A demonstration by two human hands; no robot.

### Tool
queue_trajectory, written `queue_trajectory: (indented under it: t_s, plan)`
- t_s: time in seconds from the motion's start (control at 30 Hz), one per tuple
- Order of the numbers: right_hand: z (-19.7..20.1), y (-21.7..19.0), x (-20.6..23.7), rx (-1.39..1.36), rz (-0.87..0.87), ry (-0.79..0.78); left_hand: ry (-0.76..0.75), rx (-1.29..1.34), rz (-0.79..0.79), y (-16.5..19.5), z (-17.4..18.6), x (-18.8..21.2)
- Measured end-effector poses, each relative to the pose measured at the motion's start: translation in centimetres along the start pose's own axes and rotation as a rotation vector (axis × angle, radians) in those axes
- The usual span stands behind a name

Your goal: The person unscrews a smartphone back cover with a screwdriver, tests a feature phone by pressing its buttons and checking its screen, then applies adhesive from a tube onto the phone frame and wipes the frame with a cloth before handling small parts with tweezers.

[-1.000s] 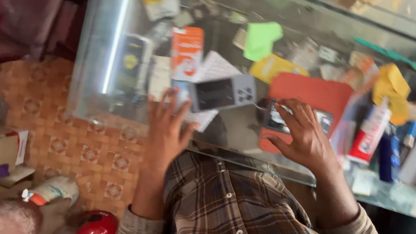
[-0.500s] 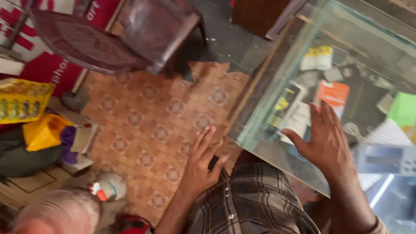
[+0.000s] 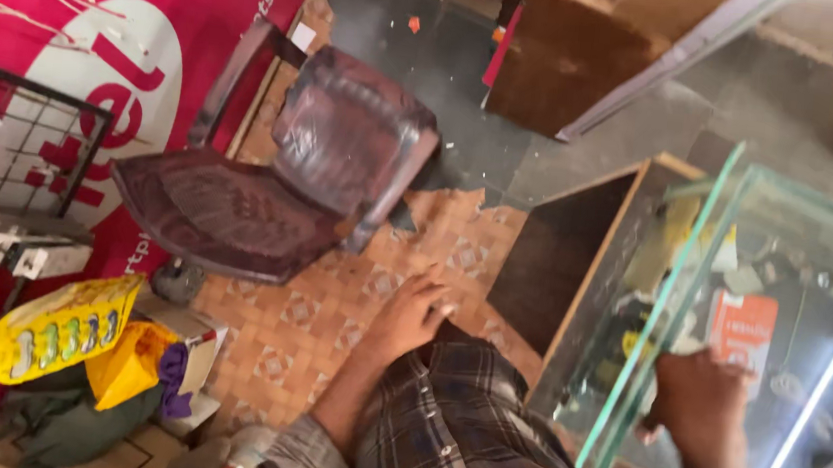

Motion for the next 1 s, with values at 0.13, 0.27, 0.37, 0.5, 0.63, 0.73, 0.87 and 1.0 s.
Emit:
queue_trajectory:
  t_s: [0.13, 0.27, 0.37, 0.5, 0.63, 0.73, 0.87, 1.0]
  plan:
    - [1.2, -1.8, -2.2, 0.009, -0.143, -0.094, 0.000, 0.018, 0.040, -5.6, 6.3, -2.9]
    - [0.8, -1.5, -3.8, -0.116, -0.192, -0.321, 0.064, 0.080, 0.503, -11.6, 10.4, -4.3]
    - [1.6, -1.4, -5.3, -0.158, -0.312, -0.330, 0.178, -0.046, 0.260, -13.8, 12.6, -7.6]
    - [4.8, -1.7, -8.2, -0.245, -0.371, -0.414, 0.126, 0.012, 0.334, -17.7, 13.4, -13.9]
    - [11.7, -1.6, -13.7, -0.411, -0.389, -0.442, 0.147, 0.123, 0.343, -20.6, 15.6, -23.3]
    - [18.3, -0.8, -18.5, -0.591, -0.365, -0.392, 0.195, 0.117, 0.316, -22.2, 18.8, -32.8]
    - [29.1, 1.5, -23.5, -0.820, -0.242, -0.152, 0.361, 0.077, 0.196, -22.1, 24.8, -49.0]
    - [43.7, 0.4, -30.0, -0.733, -0.003, 0.370, 0.551, 0.064, -0.501, -13.8, 31.1, -70.6]
Point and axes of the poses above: each hand's wrist, its own x-axis away from the middle knuckle, its own z-axis out of the back of the hand, y = z × x, the point moved 4 cm from there along -x, towards the middle knuckle, and after that the axes turned 7 degrees about -z, right-handed, at the moved point
